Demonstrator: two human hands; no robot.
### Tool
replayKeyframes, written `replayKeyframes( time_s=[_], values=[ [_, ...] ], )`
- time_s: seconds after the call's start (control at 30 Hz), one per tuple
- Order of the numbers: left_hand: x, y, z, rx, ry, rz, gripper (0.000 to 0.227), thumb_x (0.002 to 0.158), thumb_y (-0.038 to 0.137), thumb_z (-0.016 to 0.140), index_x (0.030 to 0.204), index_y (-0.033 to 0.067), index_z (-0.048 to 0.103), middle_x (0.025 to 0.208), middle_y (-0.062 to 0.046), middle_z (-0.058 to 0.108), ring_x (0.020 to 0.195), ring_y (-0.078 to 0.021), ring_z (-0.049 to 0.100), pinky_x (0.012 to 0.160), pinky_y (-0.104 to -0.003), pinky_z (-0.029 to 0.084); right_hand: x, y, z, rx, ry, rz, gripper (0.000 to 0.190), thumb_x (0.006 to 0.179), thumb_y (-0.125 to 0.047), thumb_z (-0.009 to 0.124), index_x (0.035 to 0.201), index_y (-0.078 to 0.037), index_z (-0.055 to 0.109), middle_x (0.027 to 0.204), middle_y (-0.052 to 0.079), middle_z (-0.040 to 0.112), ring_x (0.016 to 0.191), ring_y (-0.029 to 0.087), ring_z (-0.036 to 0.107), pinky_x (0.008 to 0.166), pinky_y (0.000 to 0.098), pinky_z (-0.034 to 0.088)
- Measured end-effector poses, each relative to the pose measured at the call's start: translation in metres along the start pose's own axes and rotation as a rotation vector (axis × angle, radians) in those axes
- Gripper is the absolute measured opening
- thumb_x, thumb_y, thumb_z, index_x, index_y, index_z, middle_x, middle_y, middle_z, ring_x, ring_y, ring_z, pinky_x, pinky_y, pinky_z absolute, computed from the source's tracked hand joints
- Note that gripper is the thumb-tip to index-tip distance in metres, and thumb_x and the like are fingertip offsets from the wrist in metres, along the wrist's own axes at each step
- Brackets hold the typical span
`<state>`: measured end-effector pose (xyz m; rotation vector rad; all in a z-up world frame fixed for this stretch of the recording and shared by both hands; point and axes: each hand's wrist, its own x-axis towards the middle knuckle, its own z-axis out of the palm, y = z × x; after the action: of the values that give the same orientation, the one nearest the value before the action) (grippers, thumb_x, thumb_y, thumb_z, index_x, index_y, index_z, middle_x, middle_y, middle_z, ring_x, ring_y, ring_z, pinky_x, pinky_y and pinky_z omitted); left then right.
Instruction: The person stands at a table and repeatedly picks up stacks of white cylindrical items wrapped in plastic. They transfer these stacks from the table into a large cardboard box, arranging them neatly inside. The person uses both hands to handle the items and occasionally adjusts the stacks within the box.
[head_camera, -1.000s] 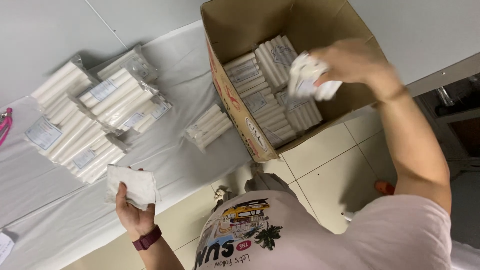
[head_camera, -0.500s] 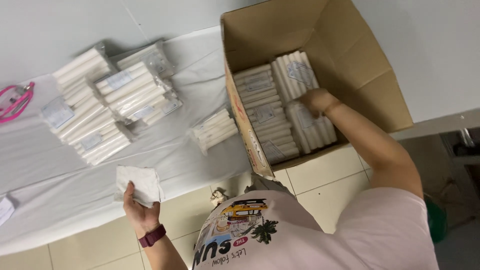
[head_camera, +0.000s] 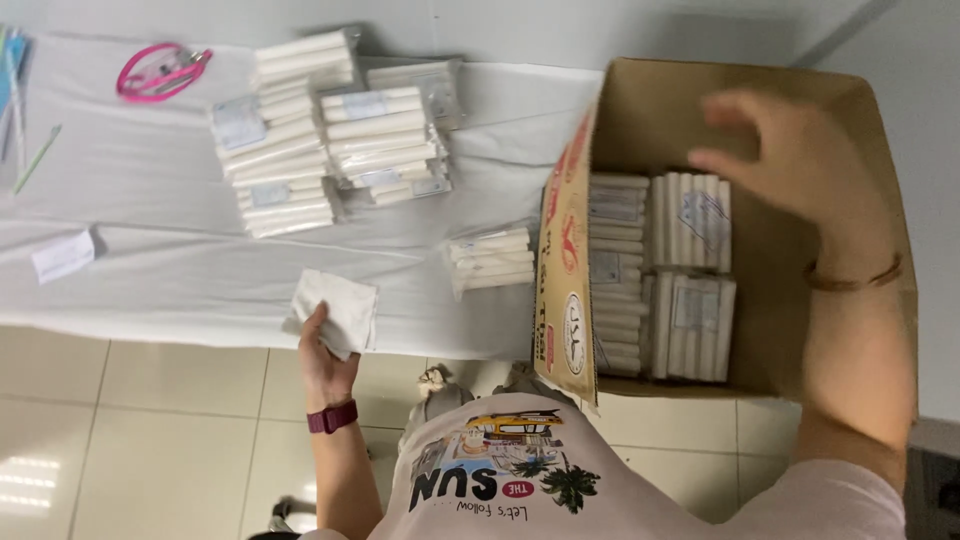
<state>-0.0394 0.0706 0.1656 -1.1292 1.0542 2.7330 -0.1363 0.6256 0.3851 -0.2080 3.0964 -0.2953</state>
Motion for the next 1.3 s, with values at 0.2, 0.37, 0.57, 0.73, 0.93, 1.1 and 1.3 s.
replayKeyframes(
  time_s=[0.2,0.37,0.57,0.73,0.93,1.1,1.3],
  values=[
    [-0.003,-0.005,-0.038,-0.116,-0.059,0.011,0.041,0.093,0.022,0.066,0.132,0.0094,0.06,0.128,-0.003,0.068,0.118,-0.0239,0.065,0.102,-0.044,0.052,0.131,-0.128,-0.014,0.579,0.009,-0.465,0.04,0.103,-0.026,0.074,0.132,0.0,0.064,0.12,0.013,0.072,0.112,0.022,0.07,0.087,0.0336,0.058],
    [0.013,0.032,-0.079,-0.199,-0.005,0.013,0.035,0.094,0.021,0.065,0.127,0.0114,0.062,0.126,-0.001,0.068,0.115,-0.0215,0.066,0.101,-0.041,0.053,0.309,-0.159,0.152,0.068,-0.199,-0.39,0.068,0.086,-0.057,0.08,0.118,0.002,0.071,0.107,0.023,0.073,0.097,0.037,0.07,0.087,0.0465,0.055],
    [0.029,0.088,-0.14,-0.133,0.111,0.091,0.034,0.093,0.024,0.066,0.126,0.0143,0.062,0.12,0.001,0.067,0.113,-0.0214,0.065,0.096,-0.041,0.052,0.354,-0.174,0.348,0.405,-0.132,0.231,0.111,0.078,-0.067,0.085,0.144,0.01,0.041,0.145,0.035,0.043,0.135,0.048,0.041,0.109,0.0512,0.039],
    [0.046,0.126,-0.181,-0.098,0.148,0.1,0.035,0.094,0.025,0.064,0.125,0.011,0.062,0.123,-0.001,0.066,0.114,-0.0215,0.063,0.097,-0.04,0.052,0.293,-0.24,0.312,0.867,-0.318,0.571,0.091,0.071,-0.055,0.083,0.138,0.002,0.059,0.144,0.025,0.058,0.139,0.038,0.053,0.11,0.0543,0.046],
    [0.078,0.136,-0.19,-0.04,0.147,0.04,0.04,0.095,0.026,0.065,0.131,0.0094,0.06,0.126,-0.003,0.063,0.117,-0.0211,0.06,0.1,-0.04,0.05,0.27,-0.251,0.27,1.011,-0.313,0.682,0.065,0.078,-0.043,0.091,0.123,-0.001,0.07,0.125,0.018,0.069,0.132,0.041,0.04,0.091,0.0471,0.03],
    [0.088,0.138,-0.142,0.054,0.161,-0.033,0.044,0.091,0.027,0.064,0.134,0.0152,0.058,0.129,-0.002,0.062,0.12,-0.0211,0.059,0.101,-0.041,0.049,0.243,-0.249,0.289,1.275,-0.241,0.76,0.05,0.078,-0.039,0.085,0.117,-0.01,0.074,0.113,0.009,0.072,0.098,0.019,0.062,0.079,0.0288,0.043],
    [0.16,0.084,-0.155,0.265,0.079,-0.008,0.048,0.098,0.032,0.062,0.141,0.0095,0.057,0.139,-0.004,0.063,0.123,-0.0172,0.062,0.104,-0.033,0.048,0.137,-0.236,0.392,1.904,-0.034,0.747,0.026,0.082,-0.022,0.077,0.103,-0.015,0.064,0.111,0.004,0.062,0.107,0.02,0.061,0.09,0.0358,0.053]
  ],
)
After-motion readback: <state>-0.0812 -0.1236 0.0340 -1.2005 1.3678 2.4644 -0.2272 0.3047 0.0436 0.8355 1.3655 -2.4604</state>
